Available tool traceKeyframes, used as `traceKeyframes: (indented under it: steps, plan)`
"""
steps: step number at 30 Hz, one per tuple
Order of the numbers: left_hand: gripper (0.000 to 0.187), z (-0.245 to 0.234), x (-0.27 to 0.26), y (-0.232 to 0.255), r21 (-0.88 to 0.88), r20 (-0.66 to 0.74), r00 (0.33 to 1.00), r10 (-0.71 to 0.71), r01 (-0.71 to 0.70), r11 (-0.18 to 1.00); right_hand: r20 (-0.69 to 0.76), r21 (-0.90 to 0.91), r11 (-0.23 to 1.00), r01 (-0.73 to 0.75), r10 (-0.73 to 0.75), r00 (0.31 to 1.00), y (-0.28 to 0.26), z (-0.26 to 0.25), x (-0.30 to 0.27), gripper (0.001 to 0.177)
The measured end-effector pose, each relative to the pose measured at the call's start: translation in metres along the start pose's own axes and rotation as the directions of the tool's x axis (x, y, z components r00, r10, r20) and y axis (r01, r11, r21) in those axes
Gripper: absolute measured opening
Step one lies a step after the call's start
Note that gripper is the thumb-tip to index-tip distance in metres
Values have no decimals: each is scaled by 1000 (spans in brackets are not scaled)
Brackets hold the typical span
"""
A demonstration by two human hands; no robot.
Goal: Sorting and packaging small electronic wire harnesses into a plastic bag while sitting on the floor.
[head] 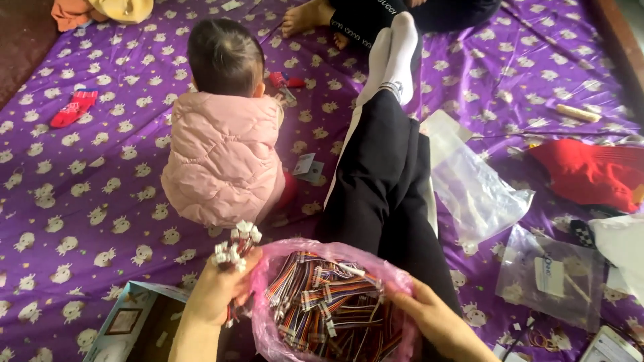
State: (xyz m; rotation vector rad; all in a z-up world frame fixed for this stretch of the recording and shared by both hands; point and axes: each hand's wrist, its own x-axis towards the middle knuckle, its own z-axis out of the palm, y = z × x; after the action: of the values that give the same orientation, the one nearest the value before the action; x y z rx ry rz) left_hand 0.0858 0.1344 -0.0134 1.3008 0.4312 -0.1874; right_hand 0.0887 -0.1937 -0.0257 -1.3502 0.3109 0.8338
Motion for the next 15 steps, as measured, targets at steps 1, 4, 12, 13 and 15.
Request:
traceKeyframes:
  steps: [1, 4, 12, 13, 15]
  plan:
    - [10, 6, 1, 7, -93, 41, 999, 35, -32, 995, 9, 166, 985, -53, 52, 999, -1, -2, 0, 44]
    - [13, 26, 9, 26, -127, 95, 995, 27, -15, 992, -202, 84, 994, 67, -49, 978, 10, -37, 20, 44]
    - [11, 105, 40, 73, -244, 279, 949, 147, -78, 967, -456, 212, 855, 474, -342, 821, -66, -71, -1, 29]
    - [8, 112, 50, 74, -239, 267, 950, 161, -97, 966, -560, 165, 888, 428, -273, 782, -77, -70, 3, 27]
    - [15, 118, 72, 66, -130, 160, 980, 120, -99, 986, -543, -62, 908, 414, -379, 749, -73, -63, 25, 26]
